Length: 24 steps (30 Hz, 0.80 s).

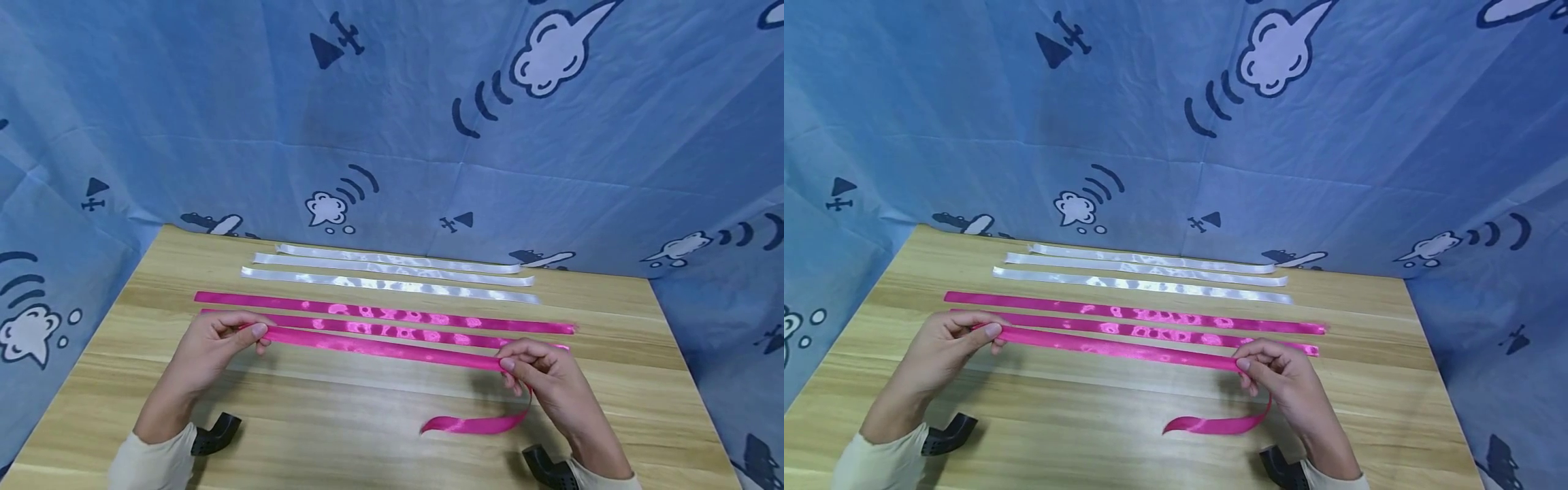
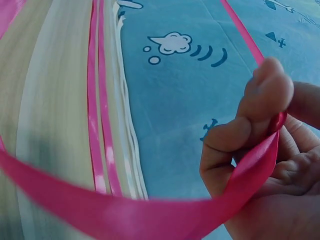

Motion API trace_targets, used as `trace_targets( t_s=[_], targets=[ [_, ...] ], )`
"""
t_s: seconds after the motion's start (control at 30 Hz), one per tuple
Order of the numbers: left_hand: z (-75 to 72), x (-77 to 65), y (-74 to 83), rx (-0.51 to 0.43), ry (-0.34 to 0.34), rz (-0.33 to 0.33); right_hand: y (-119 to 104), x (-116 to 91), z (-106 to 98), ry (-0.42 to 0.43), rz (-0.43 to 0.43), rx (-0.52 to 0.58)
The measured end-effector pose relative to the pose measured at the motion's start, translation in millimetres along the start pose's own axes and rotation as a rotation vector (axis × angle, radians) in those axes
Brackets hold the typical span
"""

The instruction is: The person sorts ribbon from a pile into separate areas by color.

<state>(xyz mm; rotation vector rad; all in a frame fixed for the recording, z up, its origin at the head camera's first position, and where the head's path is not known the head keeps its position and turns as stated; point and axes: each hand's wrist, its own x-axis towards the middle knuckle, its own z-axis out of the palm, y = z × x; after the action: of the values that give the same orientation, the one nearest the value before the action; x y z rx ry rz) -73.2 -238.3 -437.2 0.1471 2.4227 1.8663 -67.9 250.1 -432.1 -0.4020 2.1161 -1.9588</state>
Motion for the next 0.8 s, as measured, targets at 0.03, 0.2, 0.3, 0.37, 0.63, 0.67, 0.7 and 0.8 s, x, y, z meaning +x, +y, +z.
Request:
trace_targets(
  t_s=[0.03,0.2,0.3,0.37,0.63,0.67,0.7,0.8],
  targets=[
    [-2.1,-0.8,0.0,0.003,0.016,-0.004,-0.5,0.0,-0.6,0.007,0.005,-0.013],
    [-14.7,-4.4,-1.4,-0.059,0.089,0.005,-3.8,-1.5,-5.9,0.033,0.044,-0.049],
    [-22.3,-6.6,-2.7,-0.136,0.114,0.030,-4.7,-3.6,-10.7,0.027,0.050,-0.031],
    [-27.0,-8.1,-3.8,-0.186,0.130,0.045,-4.8,-5.4,-14.7,0.027,0.051,-0.025],
    [-45.9,-16.1,-9.8,-0.383,0.225,0.064,-5.7,-11.4,-33.7,0.036,0.048,-0.028],
    [-48.3,-17.3,-10.6,-0.391,0.234,0.063,-5.7,-12.2,-36.4,0.035,0.041,-0.024],
    [-50.5,-17.9,-11.4,-0.410,0.238,0.069,-6.0,-13.1,-38.9,0.041,0.042,-0.025],
    [-57.0,-21.7,-14.4,-0.444,0.249,0.074,-6.9,-15.8,-45.6,0.058,0.046,-0.049]
  ],
)
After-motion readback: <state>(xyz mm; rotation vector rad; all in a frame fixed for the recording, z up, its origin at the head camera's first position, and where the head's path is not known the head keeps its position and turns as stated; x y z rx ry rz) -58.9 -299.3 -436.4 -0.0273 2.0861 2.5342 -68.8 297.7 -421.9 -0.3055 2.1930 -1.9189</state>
